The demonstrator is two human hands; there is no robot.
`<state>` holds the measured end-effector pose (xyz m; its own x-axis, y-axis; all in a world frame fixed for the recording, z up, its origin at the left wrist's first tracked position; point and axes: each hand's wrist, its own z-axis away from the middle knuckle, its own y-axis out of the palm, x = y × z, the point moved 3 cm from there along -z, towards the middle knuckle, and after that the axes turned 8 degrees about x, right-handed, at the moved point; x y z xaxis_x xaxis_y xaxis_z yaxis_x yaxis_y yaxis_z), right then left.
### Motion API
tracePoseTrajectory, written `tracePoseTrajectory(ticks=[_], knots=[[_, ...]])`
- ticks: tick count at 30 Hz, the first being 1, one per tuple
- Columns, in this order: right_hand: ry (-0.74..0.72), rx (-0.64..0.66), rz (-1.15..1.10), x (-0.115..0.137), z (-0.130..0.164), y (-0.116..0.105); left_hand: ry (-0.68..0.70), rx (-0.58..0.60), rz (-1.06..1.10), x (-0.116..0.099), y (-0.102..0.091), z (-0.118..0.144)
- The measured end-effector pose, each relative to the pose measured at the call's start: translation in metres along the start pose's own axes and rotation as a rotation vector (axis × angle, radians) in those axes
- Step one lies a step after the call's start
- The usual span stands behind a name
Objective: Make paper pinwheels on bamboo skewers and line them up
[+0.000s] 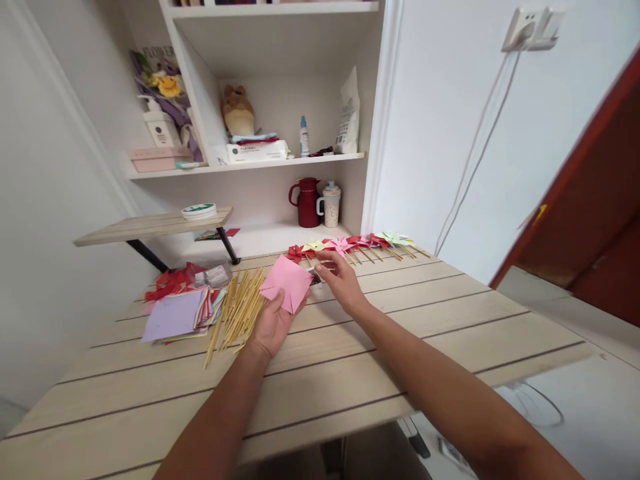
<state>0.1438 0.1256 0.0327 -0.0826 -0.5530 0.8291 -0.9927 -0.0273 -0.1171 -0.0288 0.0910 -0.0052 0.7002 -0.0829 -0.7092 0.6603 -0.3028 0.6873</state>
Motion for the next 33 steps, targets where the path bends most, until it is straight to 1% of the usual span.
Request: tracePoseTrajectory(ticks=[3, 6, 9, 13, 18, 22, 25, 29, 33], knots=[[-0.138, 0.059, 0.172, 0.007, 0.002, 0.001, 0.037, -0.064, 0.028, -0.010, -0.012, -0.002], [-0.243, 0.159, 0.286, 0.008, 0.006, 0.010, 0.081, -0.095, 0.068, -0.019, -0.022, -0.002], [-0.324, 0.230, 0.372, 0.005, 0.012, 0.021, 0.072, -0.053, 0.114, -0.021, -0.022, -0.002], [-0.409, 0.245, 0.479, 0.003, 0.015, 0.029, 0.006, 0.036, 0.136, -0.018, -0.015, 0.001], [-0.416, 0.264, 0.532, 0.002, 0.017, 0.032, -0.058, 0.059, 0.126, -0.015, -0.009, 0.004], [-0.425, 0.229, 0.505, 0.004, 0.018, 0.030, -0.082, 0.071, 0.101, -0.014, -0.007, 0.006], [-0.447, 0.217, 0.476, 0.007, 0.018, 0.029, -0.064, 0.053, 0.087, -0.014, -0.008, 0.005], [-0.439, 0.240, 0.462, 0.011, 0.018, 0.030, -0.027, 0.024, 0.081, -0.014, -0.010, 0.003], [-0.455, 0.218, 0.478, 0.012, 0.017, 0.029, -0.037, 0.045, 0.070, -0.013, -0.010, 0.003]])
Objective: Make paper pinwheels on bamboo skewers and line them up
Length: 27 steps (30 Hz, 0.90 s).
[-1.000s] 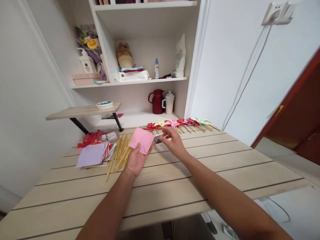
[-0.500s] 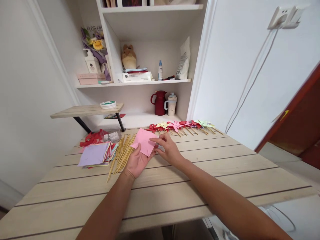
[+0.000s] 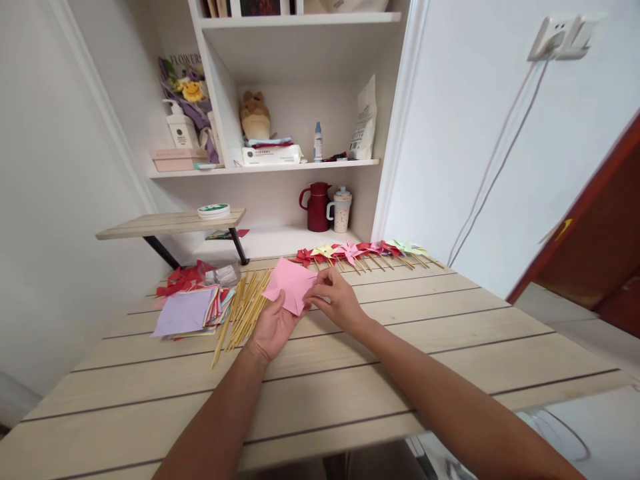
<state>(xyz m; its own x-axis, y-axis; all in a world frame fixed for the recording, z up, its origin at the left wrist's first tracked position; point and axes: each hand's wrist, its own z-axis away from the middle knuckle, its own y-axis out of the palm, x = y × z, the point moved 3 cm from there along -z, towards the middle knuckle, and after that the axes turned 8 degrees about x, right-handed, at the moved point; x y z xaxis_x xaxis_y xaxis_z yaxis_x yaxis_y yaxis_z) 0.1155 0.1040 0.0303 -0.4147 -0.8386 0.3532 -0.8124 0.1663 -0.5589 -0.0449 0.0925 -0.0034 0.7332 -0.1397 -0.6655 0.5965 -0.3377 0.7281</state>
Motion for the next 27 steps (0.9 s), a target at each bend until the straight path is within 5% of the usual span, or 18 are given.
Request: tracePoseTrajectory(ticks=[9, 27], knots=[[-0.021, 0.031, 0.218, 0.0029, 0.0009, -0.0008, -0.044, 0.030, -0.010, 0.0005, 0.0049, 0.0026], [0.016, -0.016, 0.099, 0.0003, -0.0006, -0.0007, -0.032, 0.066, -0.069, 0.0049, 0.0069, 0.0014]])
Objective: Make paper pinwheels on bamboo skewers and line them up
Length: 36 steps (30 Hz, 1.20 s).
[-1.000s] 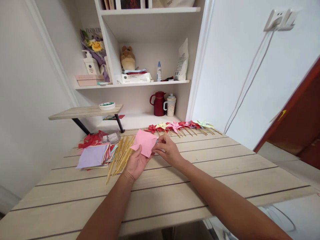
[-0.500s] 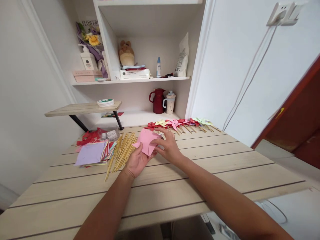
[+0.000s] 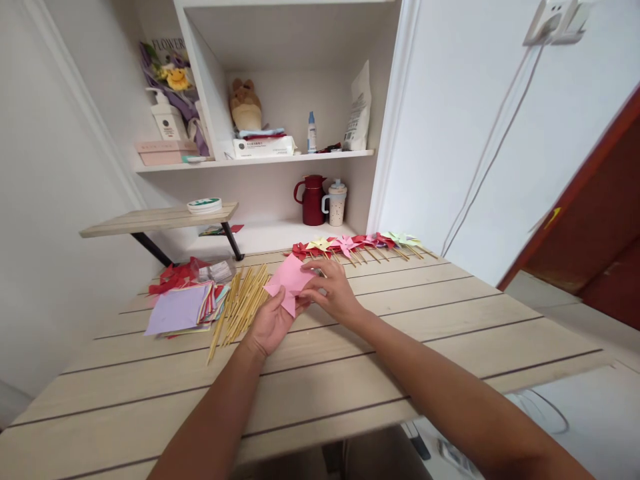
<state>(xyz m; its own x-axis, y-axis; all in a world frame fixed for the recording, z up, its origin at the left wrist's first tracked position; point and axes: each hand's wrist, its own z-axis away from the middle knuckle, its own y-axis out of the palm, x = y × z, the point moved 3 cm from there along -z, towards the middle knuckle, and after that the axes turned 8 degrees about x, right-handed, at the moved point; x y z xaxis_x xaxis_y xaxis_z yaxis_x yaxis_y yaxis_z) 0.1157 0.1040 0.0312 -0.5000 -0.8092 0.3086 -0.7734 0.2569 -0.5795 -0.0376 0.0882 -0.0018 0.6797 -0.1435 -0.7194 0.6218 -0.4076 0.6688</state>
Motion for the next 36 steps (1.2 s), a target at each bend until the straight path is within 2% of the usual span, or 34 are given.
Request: tracePoseTrajectory(ticks=[5, 12, 16, 22, 26, 31, 36], knots=[[0.095, -0.012, -0.087, -0.003, 0.000, -0.003, -0.033, 0.023, -0.005, 0.002, 0.001, -0.002], [0.206, -0.009, -0.274, -0.004, -0.001, -0.003, 0.037, -0.048, 0.030, 0.000, 0.006, -0.001], [0.121, 0.012, -0.251, -0.003, -0.002, -0.008, 0.022, -0.070, 0.043, -0.002, 0.005, -0.001], [-0.059, 0.152, -0.011, 0.002, -0.002, -0.010, 0.030, -0.082, 0.030, -0.005, 0.002, -0.001], [-0.125, 0.128, 0.058, 0.008, -0.001, -0.005, 0.061, -0.078, 0.062, -0.004, 0.002, -0.001], [-0.069, 0.024, 0.021, 0.007, -0.001, -0.004, 0.047, -0.037, 0.094, -0.003, 0.004, -0.002], [0.061, -0.008, -0.033, 0.002, -0.002, -0.004, 0.004, 0.019, 0.040, 0.001, 0.003, -0.002]])
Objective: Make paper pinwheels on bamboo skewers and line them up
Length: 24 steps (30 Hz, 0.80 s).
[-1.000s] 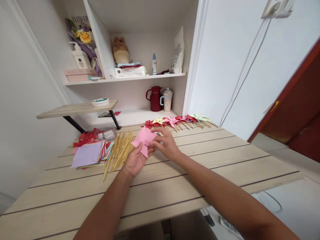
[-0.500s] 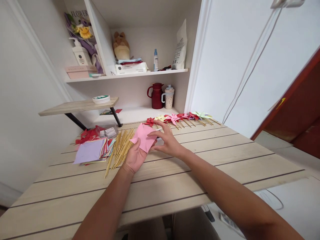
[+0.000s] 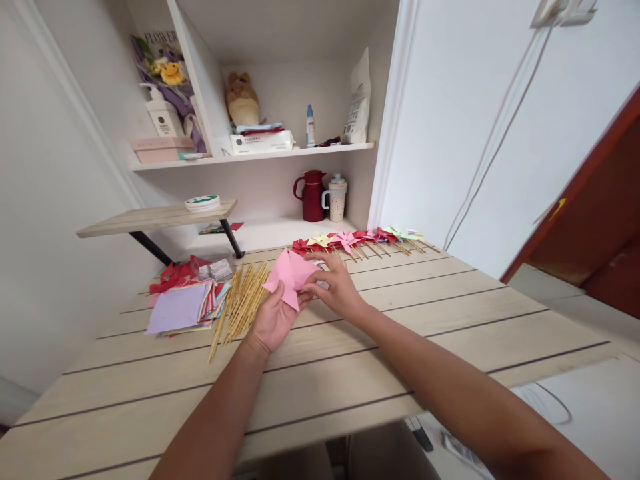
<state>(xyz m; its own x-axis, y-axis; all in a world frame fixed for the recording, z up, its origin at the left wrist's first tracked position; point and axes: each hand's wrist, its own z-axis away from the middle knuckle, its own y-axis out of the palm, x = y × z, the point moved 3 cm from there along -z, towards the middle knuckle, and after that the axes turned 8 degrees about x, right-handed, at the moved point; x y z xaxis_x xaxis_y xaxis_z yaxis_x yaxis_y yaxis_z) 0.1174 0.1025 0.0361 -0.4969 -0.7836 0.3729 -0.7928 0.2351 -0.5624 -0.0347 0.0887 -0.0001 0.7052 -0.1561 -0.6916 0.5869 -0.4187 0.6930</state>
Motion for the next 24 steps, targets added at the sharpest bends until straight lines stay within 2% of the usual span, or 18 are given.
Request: tracePoseTrajectory(ticks=[15, 24], knots=[[0.169, -0.015, -0.224, -0.0063, 0.0001, 0.0034, 0.002, 0.097, -0.248, 0.0048, 0.0041, 0.0036], [0.140, 0.009, -0.258, -0.0044, -0.0007, 0.0034, 0.023, 0.036, -0.300, 0.0043, 0.0042, 0.0030]])
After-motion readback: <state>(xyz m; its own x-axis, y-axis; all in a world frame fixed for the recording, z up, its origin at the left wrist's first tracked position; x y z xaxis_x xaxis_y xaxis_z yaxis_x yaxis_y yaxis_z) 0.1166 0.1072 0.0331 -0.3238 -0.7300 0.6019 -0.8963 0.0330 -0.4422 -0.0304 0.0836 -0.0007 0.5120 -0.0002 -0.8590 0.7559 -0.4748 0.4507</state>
